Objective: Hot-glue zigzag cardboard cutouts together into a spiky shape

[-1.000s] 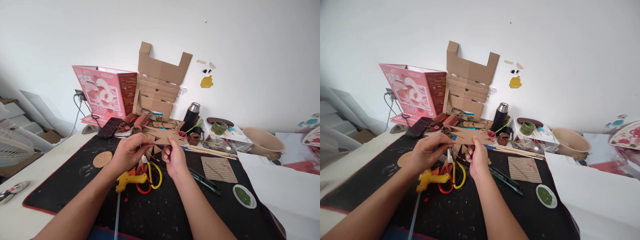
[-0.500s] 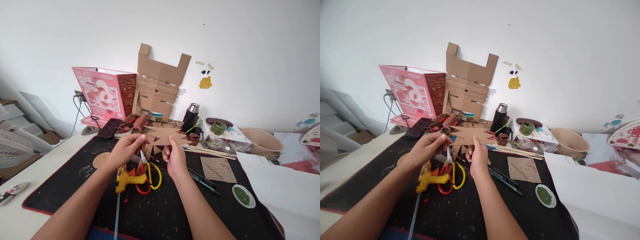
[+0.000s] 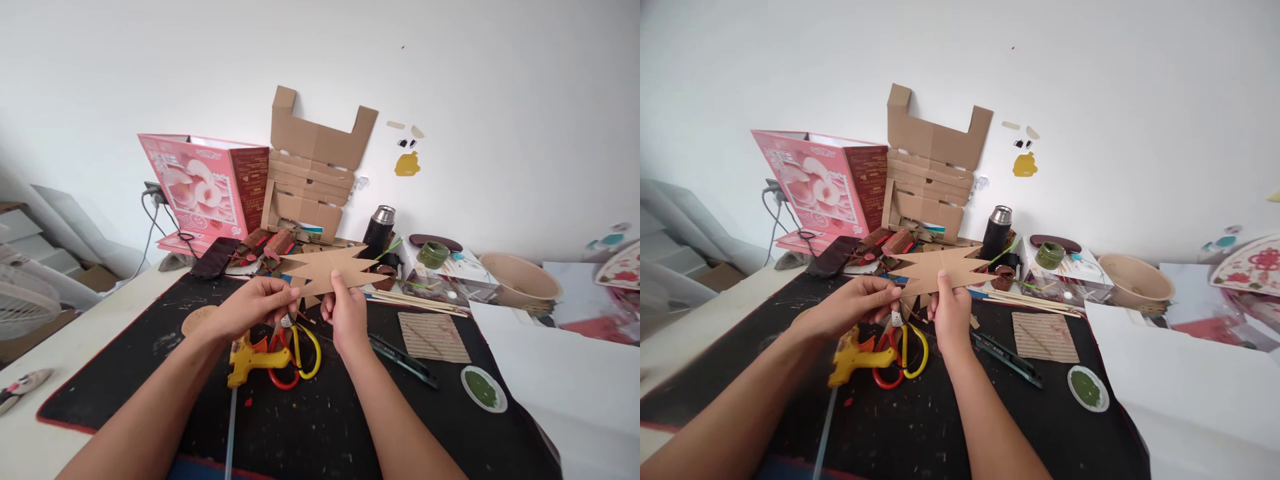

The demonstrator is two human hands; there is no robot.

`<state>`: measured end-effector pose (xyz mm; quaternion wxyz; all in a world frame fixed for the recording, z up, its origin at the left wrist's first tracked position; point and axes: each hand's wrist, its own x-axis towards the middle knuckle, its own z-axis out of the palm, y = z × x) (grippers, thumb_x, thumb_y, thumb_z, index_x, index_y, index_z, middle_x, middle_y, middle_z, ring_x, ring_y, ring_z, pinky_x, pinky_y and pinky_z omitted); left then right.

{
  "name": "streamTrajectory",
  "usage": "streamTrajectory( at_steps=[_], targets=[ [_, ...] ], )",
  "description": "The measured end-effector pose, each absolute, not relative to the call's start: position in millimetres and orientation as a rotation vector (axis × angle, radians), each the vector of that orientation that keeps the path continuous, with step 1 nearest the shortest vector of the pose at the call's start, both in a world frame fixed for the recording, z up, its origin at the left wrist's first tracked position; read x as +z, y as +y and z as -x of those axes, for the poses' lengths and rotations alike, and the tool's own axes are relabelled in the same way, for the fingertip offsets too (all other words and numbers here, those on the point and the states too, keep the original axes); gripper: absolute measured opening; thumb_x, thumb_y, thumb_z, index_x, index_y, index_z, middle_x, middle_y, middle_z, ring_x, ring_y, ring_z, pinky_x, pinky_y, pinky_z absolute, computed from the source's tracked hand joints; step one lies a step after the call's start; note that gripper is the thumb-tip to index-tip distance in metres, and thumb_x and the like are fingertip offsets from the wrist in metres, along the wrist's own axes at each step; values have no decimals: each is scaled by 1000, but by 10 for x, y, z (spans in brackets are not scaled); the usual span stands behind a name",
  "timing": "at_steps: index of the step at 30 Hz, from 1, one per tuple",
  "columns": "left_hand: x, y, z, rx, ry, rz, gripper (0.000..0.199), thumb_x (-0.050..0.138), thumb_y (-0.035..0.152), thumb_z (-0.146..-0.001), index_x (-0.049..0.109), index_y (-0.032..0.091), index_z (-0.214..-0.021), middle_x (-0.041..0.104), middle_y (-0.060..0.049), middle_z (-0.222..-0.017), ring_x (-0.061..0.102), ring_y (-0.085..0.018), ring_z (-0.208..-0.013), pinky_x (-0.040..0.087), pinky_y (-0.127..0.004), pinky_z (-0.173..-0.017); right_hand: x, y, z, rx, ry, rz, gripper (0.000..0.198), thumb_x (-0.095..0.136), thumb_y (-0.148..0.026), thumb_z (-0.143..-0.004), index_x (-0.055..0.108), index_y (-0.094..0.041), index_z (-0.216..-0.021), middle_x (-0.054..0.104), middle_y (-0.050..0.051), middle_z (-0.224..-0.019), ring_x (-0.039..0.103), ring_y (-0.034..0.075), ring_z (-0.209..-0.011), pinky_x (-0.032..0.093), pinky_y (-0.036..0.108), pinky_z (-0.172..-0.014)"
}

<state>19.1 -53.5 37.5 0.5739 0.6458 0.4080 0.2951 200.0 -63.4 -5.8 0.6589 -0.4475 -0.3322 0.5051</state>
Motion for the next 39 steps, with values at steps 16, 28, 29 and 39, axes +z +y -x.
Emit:
streamTrajectory(
  at_steps=[16,28,29,39],
  targets=[
    [384,-479,-66,603,935,-1377,57,80,72,-78,69,16,-75,49,4,-51,32,-7,-47,18,-22,-46,-51,-633,-2021,1076,-823,1020,66,73,-71,-84,39,-26,-50,38,-7,-39,39,9,-31,24,24,-33],
    [374,-459,-24,605,896,-1340,55,83,68,-78,72,15,-77,52,3,-52,35,-7,-47,20,-21,-45,-44,-621,-2030,1086,-813,1024,70,74,-76,-79,37,-26,-47,36,-7,-39,38,8,-31,23,23,-33],
    [367,-458,-24,606,898,-1334,55,83,68,-78,72,14,-77,52,3,-52,35,-7,-47,20,-21,-45,-47,-619,-2033,1084,-816,1021,70,74,-76,-80,37,-26,-47,36,-7,-39,39,8,-31,23,23,-33],
    [355,-458,-30,613,900,-1299,56,85,68,-75,72,14,-78,52,3,-51,35,-7,-46,17,-22,-46,-36,-619,-2050,1071,-805,1024,68,73,-74,-82,39,-26,-50,37,-8,-41,39,8,-32,26,23,-33]
  ],
)
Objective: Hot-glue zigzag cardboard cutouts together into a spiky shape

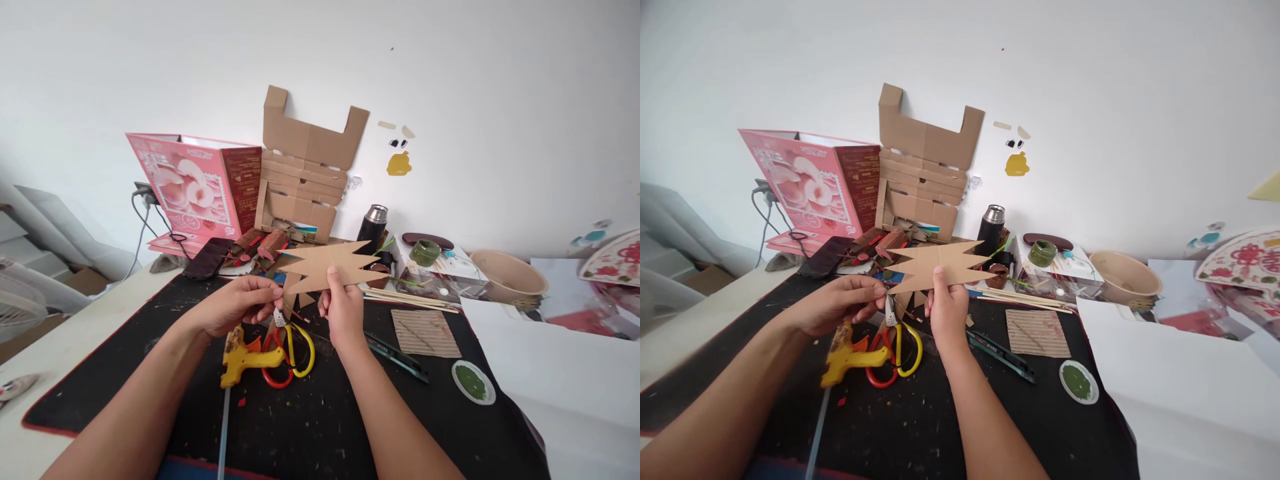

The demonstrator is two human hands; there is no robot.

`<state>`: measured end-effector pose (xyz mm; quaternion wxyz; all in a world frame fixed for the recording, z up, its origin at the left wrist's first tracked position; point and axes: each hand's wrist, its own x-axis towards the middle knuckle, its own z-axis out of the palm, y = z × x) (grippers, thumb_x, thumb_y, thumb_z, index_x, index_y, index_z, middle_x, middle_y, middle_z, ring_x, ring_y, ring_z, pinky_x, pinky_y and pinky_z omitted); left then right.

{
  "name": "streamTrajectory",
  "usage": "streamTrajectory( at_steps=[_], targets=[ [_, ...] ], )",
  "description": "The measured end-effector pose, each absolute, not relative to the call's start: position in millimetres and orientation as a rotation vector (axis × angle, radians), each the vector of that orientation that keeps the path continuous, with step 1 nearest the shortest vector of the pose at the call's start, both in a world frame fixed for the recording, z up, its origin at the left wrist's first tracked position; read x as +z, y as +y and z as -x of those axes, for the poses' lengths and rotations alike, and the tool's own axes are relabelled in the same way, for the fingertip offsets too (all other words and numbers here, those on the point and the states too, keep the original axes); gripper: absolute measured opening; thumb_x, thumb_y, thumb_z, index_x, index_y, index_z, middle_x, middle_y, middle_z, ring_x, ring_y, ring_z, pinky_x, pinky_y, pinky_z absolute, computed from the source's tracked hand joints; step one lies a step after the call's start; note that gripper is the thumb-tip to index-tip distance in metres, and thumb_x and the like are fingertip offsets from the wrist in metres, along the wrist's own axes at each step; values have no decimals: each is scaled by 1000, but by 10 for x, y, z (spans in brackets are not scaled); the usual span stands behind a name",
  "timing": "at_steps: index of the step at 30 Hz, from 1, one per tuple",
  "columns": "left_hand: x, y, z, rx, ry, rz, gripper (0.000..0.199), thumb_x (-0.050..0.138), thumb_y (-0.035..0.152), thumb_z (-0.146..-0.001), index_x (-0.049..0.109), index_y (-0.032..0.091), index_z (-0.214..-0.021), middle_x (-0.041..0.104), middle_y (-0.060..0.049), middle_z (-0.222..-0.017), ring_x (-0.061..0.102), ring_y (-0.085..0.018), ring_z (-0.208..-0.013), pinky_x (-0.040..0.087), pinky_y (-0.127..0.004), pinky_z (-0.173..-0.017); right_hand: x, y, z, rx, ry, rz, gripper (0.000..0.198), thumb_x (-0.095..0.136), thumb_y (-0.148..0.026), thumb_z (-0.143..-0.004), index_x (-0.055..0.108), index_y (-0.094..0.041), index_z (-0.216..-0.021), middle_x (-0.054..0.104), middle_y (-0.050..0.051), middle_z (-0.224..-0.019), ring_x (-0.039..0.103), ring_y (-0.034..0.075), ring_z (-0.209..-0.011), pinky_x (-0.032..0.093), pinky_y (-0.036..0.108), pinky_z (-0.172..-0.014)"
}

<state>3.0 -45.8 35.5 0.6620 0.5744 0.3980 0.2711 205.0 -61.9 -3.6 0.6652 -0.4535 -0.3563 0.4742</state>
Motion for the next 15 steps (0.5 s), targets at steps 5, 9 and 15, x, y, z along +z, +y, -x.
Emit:
streamTrajectory(
  at_steps=[5,9,15],
  targets=[
    [374,-470,-6,609,895,-1300,53,84,66,-77,73,14,-77,53,2,-51,34,-7,-46,17,-22,-45,-31,-622,-2053,1085,-799,1035,68,73,-74,-81,37,-26,-48,36,-8,-40,39,8,-32,25,23,-33],
    [363,-455,13,618,889,-1306,52,84,65,-78,74,14,-77,54,2,-51,36,-7,-46,19,-21,-45,-39,-614,-2066,1079,-794,1030,67,73,-72,-82,38,-26,-49,36,-8,-41,40,8,-32,25,23,-33],
    [362,-417,40,697,914,-1256,52,87,64,-75,74,14,-80,55,2,-54,40,-7,-47,21,-19,-45,-43,-595,-2093,1089,-744,1023,66,74,-71,-81,37,-26,-51,37,-8,-41,39,8,-32,23,22,-32]
  ],
)
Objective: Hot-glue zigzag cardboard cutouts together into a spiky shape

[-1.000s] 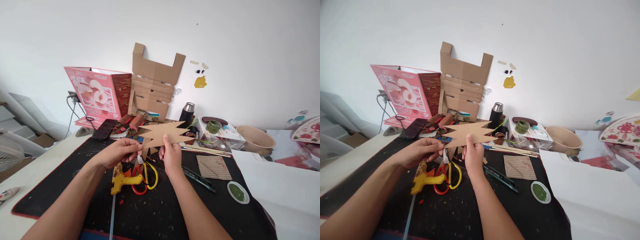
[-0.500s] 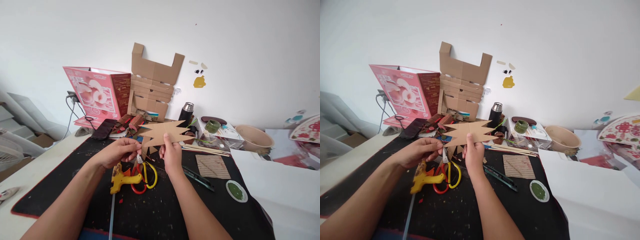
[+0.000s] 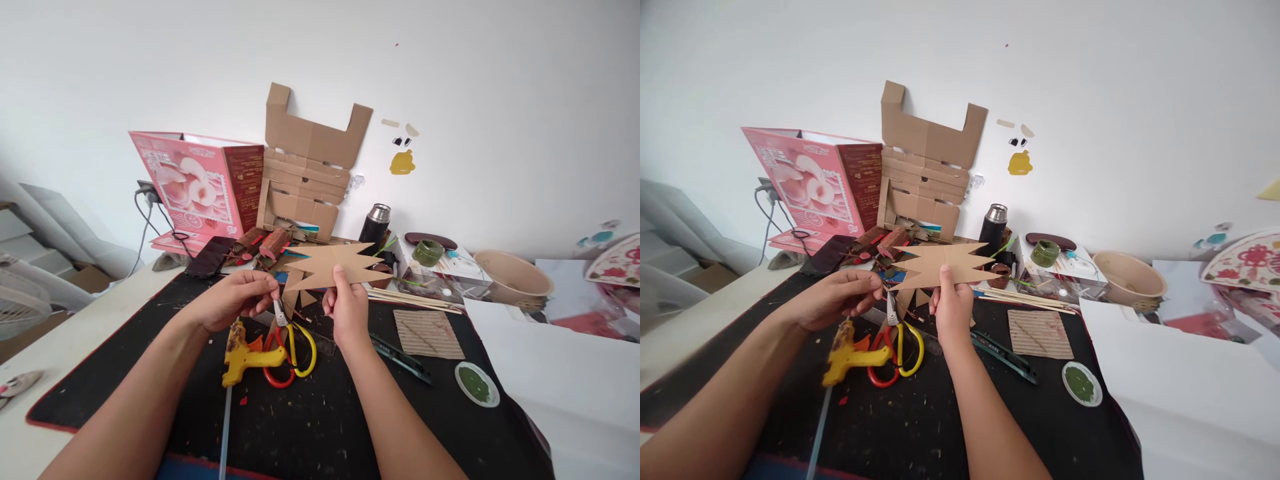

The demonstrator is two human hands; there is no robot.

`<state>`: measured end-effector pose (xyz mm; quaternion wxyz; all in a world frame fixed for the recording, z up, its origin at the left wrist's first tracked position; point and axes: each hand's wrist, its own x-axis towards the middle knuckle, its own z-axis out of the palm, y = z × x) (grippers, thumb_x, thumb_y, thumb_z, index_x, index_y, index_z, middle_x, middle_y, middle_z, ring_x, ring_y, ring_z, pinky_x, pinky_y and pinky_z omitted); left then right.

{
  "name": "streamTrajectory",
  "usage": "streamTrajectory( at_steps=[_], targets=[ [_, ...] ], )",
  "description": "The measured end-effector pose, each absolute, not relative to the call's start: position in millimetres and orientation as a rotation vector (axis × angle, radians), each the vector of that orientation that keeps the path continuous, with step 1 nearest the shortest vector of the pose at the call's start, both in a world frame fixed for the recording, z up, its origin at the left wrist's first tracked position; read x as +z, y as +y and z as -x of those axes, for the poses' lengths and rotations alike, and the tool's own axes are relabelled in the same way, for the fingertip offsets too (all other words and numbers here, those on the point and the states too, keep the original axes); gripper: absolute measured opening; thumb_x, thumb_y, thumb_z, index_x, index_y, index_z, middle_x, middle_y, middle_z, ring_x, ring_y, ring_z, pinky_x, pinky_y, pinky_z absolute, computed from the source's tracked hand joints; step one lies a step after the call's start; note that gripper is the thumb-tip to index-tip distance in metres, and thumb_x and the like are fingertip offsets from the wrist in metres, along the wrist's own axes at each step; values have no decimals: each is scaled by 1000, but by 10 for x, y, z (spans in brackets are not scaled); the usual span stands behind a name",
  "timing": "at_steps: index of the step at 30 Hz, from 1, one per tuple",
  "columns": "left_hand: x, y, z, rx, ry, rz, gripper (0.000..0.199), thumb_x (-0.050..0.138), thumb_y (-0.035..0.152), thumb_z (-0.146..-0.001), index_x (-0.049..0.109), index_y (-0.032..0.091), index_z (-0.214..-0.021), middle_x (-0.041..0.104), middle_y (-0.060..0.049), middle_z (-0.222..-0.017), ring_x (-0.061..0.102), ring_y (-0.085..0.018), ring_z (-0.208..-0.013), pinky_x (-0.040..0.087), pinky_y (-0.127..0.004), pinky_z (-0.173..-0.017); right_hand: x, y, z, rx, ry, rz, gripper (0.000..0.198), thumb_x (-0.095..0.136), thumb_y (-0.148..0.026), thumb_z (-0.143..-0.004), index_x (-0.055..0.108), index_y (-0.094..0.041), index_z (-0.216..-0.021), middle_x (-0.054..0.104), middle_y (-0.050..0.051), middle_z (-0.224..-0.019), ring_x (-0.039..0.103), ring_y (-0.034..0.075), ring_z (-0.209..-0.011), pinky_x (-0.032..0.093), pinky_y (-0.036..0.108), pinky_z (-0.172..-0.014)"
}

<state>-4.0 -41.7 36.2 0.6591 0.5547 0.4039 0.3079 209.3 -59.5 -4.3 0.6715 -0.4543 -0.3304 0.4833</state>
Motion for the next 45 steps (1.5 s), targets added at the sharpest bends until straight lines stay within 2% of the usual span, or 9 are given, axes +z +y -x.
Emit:
streamTrajectory(
  at_steps=[5,10,17,23,32,35,39,45],
  targets=[
    [334,-401,8,762,906,-1256,58,84,68,-78,76,14,-98,60,0,-65,43,-7,-50,24,-19,-45,-27,-588,-2092,1094,-703,1019,62,76,-71,-79,40,-25,-55,37,-9,-42,38,8,-32,20,21,-32],
    [320,-445,-39,704,860,-1285,63,79,75,-80,74,13,-91,59,0,-65,44,-9,-51,25,-20,-45,-34,-584,-2088,1097,-712,1025,62,75,-71,-79,40,-26,-55,38,-9,-41,38,8,-32,20,21,-32],
    [314,-485,-99,644,871,-1295,56,79,70,-83,72,15,-85,55,2,-60,39,-8,-51,22,-20,-46,-47,-615,-2056,1086,-778,1024,62,75,-70,-82,39,-26,-56,38,-9,-41,39,9,-31,22,23,-32],
    [338,-496,-117,653,904,-1276,57,82,70,-78,67,16,-76,52,3,-56,36,-7,-50,19,-20,-46,-37,-608,-2073,1086,-760,1024,61,76,-69,-81,40,-26,-58,39,-9,-41,39,9,-32,23,22,-33],
    [362,-464,-44,738,916,-1250,53,84,65,-78,66,15,-75,54,2,-56,40,-7,-49,22,-19,-46,-34,-587,-2100,1132,-679,1021,58,78,-67,-79,42,-25,-60,38,-10,-42,38,8,-32,18,22,-34],
    [370,-456,-36,810,899,-1220,49,86,61,-78,66,16,-81,55,3,-58,40,-7,-49,23,-18,-45,-8,-587,-2108,1191,-626,993,56,79,-63,-79,41,-25,-61,38,-10,-43,36,8,-33,16,21,-34],
    [363,-467,-75,878,881,-1197,44,89,51,-77,68,19,-98,58,4,-65,46,-8,-51,26,-18,-45,26,-582,-2124,1307,-524,950,50,78,-52,-79,40,-24,-61,38,-11,-44,34,7,-34,15,20,-35],
    [308,-473,-118,892,867,-1281,36,79,50,-88,73,17,-101,60,2,-67,47,-8,-52,29,-19,-47,38,-590,-2106,1434,-456,933,46,74,-47,-83,39,-25,-63,35,-11,-44,30,7,-35,16,20,-35]
  ],
)
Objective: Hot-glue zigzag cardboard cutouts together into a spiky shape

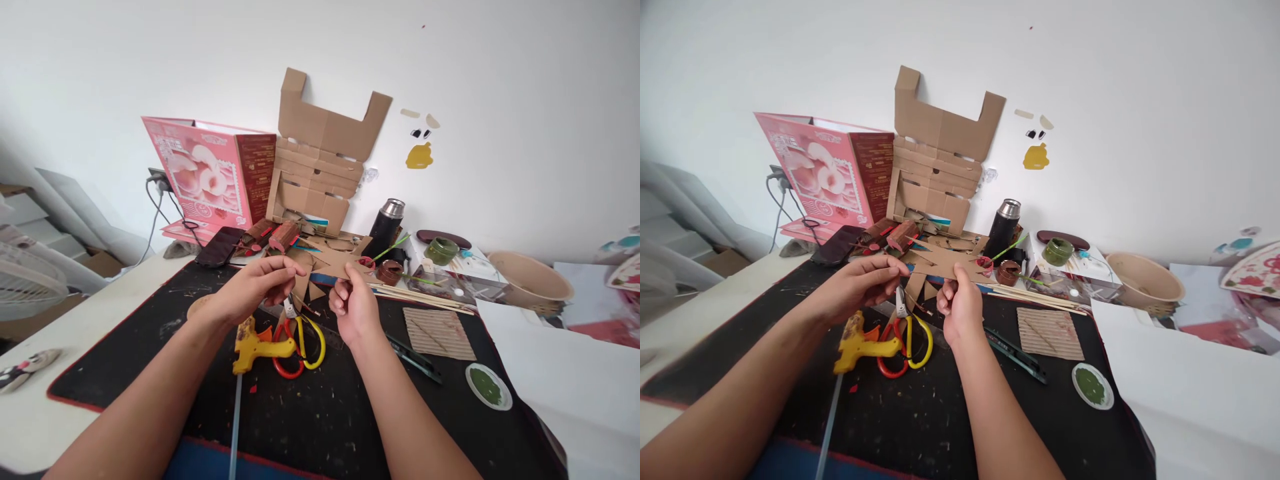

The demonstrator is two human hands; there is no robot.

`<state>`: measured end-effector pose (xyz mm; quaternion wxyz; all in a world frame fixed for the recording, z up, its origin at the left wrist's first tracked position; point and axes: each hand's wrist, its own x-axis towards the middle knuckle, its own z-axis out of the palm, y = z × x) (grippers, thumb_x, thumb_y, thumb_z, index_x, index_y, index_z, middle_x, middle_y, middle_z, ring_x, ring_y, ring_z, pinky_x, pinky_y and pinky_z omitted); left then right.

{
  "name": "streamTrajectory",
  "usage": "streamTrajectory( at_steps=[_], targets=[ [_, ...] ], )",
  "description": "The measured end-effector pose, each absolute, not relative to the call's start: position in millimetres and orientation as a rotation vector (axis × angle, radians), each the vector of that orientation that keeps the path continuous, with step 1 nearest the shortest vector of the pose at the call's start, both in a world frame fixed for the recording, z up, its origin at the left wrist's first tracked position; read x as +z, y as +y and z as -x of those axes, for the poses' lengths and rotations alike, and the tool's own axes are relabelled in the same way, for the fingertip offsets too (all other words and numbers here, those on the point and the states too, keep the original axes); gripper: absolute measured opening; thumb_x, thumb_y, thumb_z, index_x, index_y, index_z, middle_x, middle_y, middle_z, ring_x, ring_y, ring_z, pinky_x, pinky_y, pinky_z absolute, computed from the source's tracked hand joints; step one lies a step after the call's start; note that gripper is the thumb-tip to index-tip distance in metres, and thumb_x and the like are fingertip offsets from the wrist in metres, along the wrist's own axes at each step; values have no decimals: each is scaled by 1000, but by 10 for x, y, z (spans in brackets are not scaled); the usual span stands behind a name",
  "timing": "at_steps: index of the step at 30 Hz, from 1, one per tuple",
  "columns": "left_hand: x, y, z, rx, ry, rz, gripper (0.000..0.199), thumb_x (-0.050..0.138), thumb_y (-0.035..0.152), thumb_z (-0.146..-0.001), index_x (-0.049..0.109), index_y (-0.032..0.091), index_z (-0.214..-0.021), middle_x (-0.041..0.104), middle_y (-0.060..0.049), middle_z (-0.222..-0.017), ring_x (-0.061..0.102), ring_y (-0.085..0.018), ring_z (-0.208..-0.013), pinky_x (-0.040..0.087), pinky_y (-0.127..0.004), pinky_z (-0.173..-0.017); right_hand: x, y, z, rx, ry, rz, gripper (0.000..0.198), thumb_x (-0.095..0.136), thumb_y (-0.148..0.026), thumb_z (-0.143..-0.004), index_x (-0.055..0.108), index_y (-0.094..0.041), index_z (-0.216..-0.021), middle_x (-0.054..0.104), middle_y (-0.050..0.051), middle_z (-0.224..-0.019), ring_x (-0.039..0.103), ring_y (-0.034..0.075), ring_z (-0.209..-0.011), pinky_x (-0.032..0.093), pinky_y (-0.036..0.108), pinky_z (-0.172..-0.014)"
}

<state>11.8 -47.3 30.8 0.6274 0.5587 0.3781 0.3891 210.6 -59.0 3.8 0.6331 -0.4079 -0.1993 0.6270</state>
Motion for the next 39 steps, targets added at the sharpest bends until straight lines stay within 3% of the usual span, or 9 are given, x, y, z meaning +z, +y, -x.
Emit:
streamTrajectory(
  at_steps=[7,13,17,21,27,39],
  targets=[
    [282,-453,-116,881,884,-1332,44,76,60,-89,69,16,-90,58,2,-65,44,-8,-52,28,-20,-47,16,-588,-2102,1470,-443,937,45,73,-45,-85,40,-24,-63,34,-12,-45,30,6,-36,16,20,-35],
    [293,-508,-162,922,859,-1447,56,73,72,-87,70,17,-97,59,2,-67,48,-10,-54,33,-21,-48,5,-595,-2078,1454,-433,941,44,74,-44,-85,39,-24,-66,37,-12,-45,31,7,-35,16,19,-35],
    [353,-566,-211,997,849,-1493,59,71,77,-86,64,19,-91,54,4,-61,43,-10,-51,31,-21,-47,-13,-593,-2060,1437,-475,961,48,75,-46,-86,36,-25,-66,36,-12,-45,31,7,-35,15,19,-35],
    [398,-604,-252,1045,878,-1595,55,75,72,-85,59,20,-85,50,5,-64,44,-10,-55,36,-22,-51,-7,-595,-2044,1420,-487,984,51,75,-47,-86,35,-24,-64,36,-11,-45,32,6,-34,16,19,-34],
    [308,-600,-295,1047,982,-1753,41,76,58,-90,60,20,-90,59,2,-78,51,-13,-67,42,-24,-60,-4,-612,-2027,1406,-531,981,53,76,-52,-85,39,-23,-60,37,-10,-45,32,6,-34,16,19,-34],
    [303,-594,-271,1066,1076,-1959,37,65,53,-98,63,19,-81,59,1,-73,52,-15,-68,43,-25,-65,-22,-601,-2030,1399,-487,988,47,70,-44,-88,40,-23,-58,39,-9,-43,35,7,-33,16,20,-34]
  ],
)
